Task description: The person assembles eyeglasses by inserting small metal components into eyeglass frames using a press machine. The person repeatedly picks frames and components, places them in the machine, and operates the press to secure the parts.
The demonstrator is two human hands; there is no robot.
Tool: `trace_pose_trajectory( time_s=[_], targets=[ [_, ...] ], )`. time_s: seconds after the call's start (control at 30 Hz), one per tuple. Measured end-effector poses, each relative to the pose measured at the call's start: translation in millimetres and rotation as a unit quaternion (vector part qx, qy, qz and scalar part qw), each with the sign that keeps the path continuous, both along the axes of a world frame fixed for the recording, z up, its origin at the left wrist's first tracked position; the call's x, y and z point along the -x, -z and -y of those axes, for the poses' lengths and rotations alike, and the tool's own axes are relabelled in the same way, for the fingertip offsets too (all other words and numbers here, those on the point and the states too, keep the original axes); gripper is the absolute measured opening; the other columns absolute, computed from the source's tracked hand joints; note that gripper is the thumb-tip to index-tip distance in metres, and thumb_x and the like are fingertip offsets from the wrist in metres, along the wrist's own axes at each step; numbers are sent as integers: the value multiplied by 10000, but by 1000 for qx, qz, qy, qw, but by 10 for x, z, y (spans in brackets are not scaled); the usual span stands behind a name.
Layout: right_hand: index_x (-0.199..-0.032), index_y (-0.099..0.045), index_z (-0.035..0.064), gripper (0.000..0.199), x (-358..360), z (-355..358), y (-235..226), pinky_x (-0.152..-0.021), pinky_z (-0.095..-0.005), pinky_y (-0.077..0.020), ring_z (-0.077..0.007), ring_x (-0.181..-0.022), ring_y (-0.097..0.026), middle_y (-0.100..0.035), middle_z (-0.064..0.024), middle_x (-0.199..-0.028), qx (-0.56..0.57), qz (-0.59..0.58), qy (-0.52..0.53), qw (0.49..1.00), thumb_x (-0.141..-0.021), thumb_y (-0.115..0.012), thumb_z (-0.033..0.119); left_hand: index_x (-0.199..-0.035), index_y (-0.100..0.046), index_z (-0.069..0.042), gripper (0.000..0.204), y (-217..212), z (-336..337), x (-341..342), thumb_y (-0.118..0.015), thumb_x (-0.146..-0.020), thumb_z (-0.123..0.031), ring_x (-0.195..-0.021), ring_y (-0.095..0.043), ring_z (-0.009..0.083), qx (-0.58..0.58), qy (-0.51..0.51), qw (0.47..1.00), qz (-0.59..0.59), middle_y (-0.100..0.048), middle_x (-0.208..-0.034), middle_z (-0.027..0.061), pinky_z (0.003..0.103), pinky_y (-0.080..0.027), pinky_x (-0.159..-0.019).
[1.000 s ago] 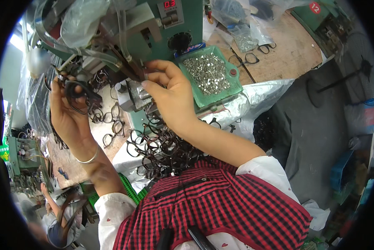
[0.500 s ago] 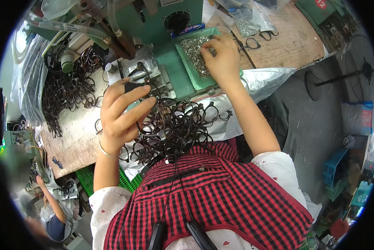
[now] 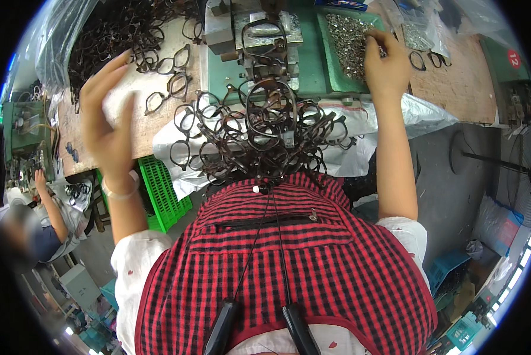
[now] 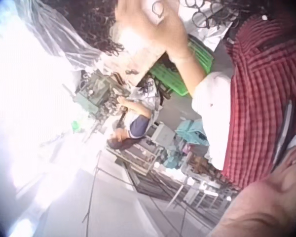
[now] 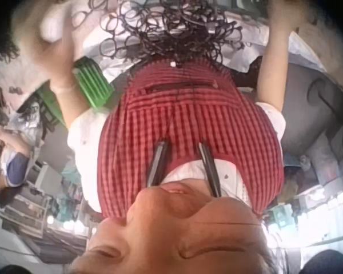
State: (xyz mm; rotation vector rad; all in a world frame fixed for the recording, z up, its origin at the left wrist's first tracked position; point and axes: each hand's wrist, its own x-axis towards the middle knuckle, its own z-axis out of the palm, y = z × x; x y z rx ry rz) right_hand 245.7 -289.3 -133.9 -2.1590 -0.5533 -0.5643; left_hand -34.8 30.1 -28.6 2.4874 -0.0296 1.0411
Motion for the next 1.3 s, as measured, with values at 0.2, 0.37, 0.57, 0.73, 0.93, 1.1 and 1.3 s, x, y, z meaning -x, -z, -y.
trace_pose_trajectory(
  time_s=[0.2,0.37,0.57,0.73,0.93,1.1,1.3],
  targets=[
    [-1057,-752,46,155,69,-154,-102,-794,-236,-509,-82,-836,-658,-746,-25,-943,-125,-87,-53,987,-929,-689,108,-920,-680,-33,247,946,51,631,-787,-873,-250,-865,-606,256,28,-232,933,-273,-650,-917,115,374,-480,-811],
    [-1052,-756,45,160,111,-382,-205,-767,-235,-506,-74,-825,-656,-745,-21,-921,-157,-82,-65,982,-909,-717,104,-905,-598,-22,103,1226,349,362,-621,-963,-104,-758,-556,215,145,-202,956,-158,-578,-836,107,344,-470,-699],
    [-1045,-765,47,170,46,-442,-320,-779,-254,-515,-103,-828,-676,-759,-53,-912,-124,-101,-87,983,-890,-728,104,-978,-589,-58,218,436,-8,455,-442,-1072,-191,-507,-482,99,407,-122,842,-333,-493,-600,-23,271,-396,-494],
    [-1012,-772,47,163,169,-298,-271,-829,-303,-529,-199,-896,-707,-759,-88,-953,-96,-61,-31,993,-863,-714,80,-1563,-389,-162,678,1080,844,553,-650,-947,-269,-643,-663,377,184,-33,835,-518,-634,-680,213,458,-514,-636],
    [-991,-773,39,153,366,-111,-513,-836,-302,-527,-191,-918,-705,-756,-81,-980,-62,-103,-139,983,-856,-721,88,-1367,-559,-198,410,1241,1685,-225,-582,-990,-356,-637,-667,382,45,232,828,-509,-671,-680,142,486,-502,-545],
    [-1067,-739,43,267,371,-569,-955,-856,-299,-537,-168,-926,-699,-746,-70,-968,-163,-163,-255,939,-807,-768,93,-1330,-609,-171,417,542,1890,-497,-599,-981,-398,-782,-690,399,2,333,790,-516,-708,-831,187,489,-539,-683],
    [-1207,-581,7,444,606,-925,-928,-818,-300,-511,-160,-874,-685,-708,-81,-873,-278,-198,-235,910,-797,-748,48,-996,-675,5,232,407,366,-98,-658,-984,-225,-760,-582,117,267,256,729,-575,-627,-789,54,302,-489,-690]
  ],
)
